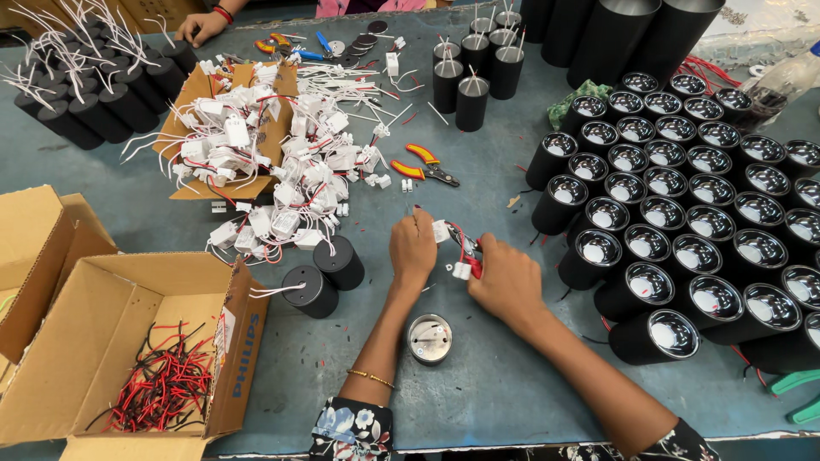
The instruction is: The person threads white wires through the hole in a black cylindrical light fixture base and pulls them through, then connects the wires to a white LED driver module and uses red-handled pliers to work on the driver's wires, placing finished fixtures with the others on the workbench.
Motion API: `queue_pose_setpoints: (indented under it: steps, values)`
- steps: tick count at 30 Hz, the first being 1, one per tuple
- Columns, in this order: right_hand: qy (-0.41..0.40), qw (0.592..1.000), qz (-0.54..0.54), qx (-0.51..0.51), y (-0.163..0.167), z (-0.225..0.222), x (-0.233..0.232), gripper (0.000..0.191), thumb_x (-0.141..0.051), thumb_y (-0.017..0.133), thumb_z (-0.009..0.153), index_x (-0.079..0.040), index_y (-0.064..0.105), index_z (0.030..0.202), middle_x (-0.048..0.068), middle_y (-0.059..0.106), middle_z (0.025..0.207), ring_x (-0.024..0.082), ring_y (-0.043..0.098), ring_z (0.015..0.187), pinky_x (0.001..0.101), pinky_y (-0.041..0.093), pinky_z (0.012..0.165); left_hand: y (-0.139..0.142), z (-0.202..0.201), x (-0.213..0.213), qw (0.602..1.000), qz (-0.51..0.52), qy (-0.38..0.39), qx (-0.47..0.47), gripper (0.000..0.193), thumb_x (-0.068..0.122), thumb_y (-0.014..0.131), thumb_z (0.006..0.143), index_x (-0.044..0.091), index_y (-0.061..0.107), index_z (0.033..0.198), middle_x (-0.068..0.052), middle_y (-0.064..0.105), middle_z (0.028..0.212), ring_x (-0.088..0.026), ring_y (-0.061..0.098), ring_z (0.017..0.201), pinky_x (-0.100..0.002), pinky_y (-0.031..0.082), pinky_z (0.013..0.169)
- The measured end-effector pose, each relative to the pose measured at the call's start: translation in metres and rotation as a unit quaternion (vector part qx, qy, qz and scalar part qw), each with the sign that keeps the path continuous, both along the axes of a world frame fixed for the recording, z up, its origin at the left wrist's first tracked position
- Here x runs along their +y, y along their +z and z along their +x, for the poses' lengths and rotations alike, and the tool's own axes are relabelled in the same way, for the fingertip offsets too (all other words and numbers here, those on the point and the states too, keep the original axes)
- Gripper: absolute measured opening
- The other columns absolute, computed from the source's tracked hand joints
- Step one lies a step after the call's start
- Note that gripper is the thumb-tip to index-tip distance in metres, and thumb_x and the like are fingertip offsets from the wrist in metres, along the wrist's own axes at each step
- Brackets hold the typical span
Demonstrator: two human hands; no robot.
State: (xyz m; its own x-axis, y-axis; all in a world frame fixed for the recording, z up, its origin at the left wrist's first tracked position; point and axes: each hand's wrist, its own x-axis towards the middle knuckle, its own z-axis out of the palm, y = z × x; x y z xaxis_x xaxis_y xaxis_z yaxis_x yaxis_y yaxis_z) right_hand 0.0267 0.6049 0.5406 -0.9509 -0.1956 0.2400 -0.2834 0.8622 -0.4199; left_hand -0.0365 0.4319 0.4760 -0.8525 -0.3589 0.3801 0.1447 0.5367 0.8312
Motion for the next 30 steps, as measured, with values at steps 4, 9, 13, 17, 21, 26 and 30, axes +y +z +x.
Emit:
queue_pose_setpoints:
  steps: [4, 9, 13, 17, 21, 26, 30]
  values:
    - [0.056, 0.994, -0.057, -0.075, -0.008, -0.011, 0.005, 0.032, -0.026, 0.071, 0.076, -0.002, 0.058, 0.093, 0.019, 0.067, 0.079, 0.038, 0.063, 0.073, 0.0517, 0.050, 0.066, -0.009, -0.012, -0.008, 0.955, 0.248, -0.146, -0.069, 0.054, 0.035, 0.040, 0.102, 0.001, 0.069, 0.072, -0.012, 0.066, 0.059, -0.020, 0.062, 0.049, -0.035, 0.047, 0.048]
    - [0.211, 0.677, -0.485, -0.512, -0.014, -0.028, 0.023, 0.017, -0.012, 0.063, 0.087, -0.010, 0.046, 0.087, -0.005, 0.038, 0.066, 0.009, 0.032, 0.054, 0.0306, 0.031, 0.048, -0.020, -0.019, -0.011, 0.888, 0.410, -0.171, -0.120, 0.033, 0.038, 0.049, 0.096, 0.013, 0.063, 0.080, 0.000, 0.059, 0.061, -0.013, 0.053, 0.044, -0.029, 0.042, 0.042]
    - [0.286, 0.478, -0.582, -0.593, 0.002, -0.026, 0.029, 0.013, -0.012, 0.058, 0.085, -0.009, 0.046, 0.084, -0.002, 0.039, 0.069, 0.009, 0.036, 0.057, 0.0274, 0.036, 0.054, -0.016, -0.015, -0.011, 0.865, 0.420, -0.252, -0.111, 0.044, 0.036, 0.045, 0.098, 0.008, 0.058, 0.066, -0.006, 0.053, 0.052, -0.015, 0.048, 0.040, -0.029, 0.035, 0.040]
    - [0.304, 0.413, -0.615, -0.599, 0.022, -0.019, 0.025, 0.014, -0.015, 0.058, 0.085, -0.004, 0.051, 0.092, 0.003, 0.048, 0.076, 0.014, 0.049, 0.070, 0.0350, 0.048, 0.075, -0.008, -0.011, -0.012, 0.833, 0.439, -0.326, -0.077, 0.049, 0.034, 0.042, 0.101, 0.008, 0.051, 0.061, -0.005, 0.047, 0.052, -0.014, 0.043, 0.043, -0.030, 0.032, 0.043]
    - [0.248, 0.449, -0.619, -0.594, 0.025, -0.019, 0.024, 0.032, -0.015, 0.057, 0.078, -0.001, 0.058, 0.107, 0.008, 0.059, 0.091, 0.018, 0.060, 0.088, 0.0451, 0.052, 0.096, -0.004, -0.010, -0.013, 0.809, 0.457, -0.363, -0.069, 0.050, 0.032, 0.040, 0.102, 0.008, 0.046, 0.058, -0.005, 0.045, 0.052, -0.015, 0.040, 0.046, -0.031, 0.028, 0.044]
    - [0.255, 0.665, -0.565, -0.416, 0.003, -0.026, 0.024, 0.038, -0.017, 0.060, 0.083, 0.001, 0.059, 0.116, 0.011, 0.063, 0.103, 0.022, 0.062, 0.097, 0.0447, 0.049, 0.096, -0.004, -0.013, -0.010, 0.833, 0.467, -0.282, -0.093, 0.048, 0.041, 0.046, 0.103, 0.007, 0.056, 0.070, -0.006, 0.051, 0.053, -0.015, 0.046, 0.043, -0.030, 0.034, 0.043]
    - [0.111, 0.976, -0.186, -0.031, -0.014, -0.031, 0.025, 0.048, -0.025, 0.069, 0.077, 0.000, 0.058, 0.116, 0.014, 0.063, 0.106, 0.029, 0.061, 0.101, 0.0446, 0.049, 0.094, -0.004, -0.013, -0.009, 0.856, 0.462, -0.212, -0.093, 0.049, 0.049, 0.048, 0.100, 0.005, 0.063, 0.083, -0.006, 0.059, 0.058, -0.016, 0.057, 0.048, -0.030, 0.045, 0.047]
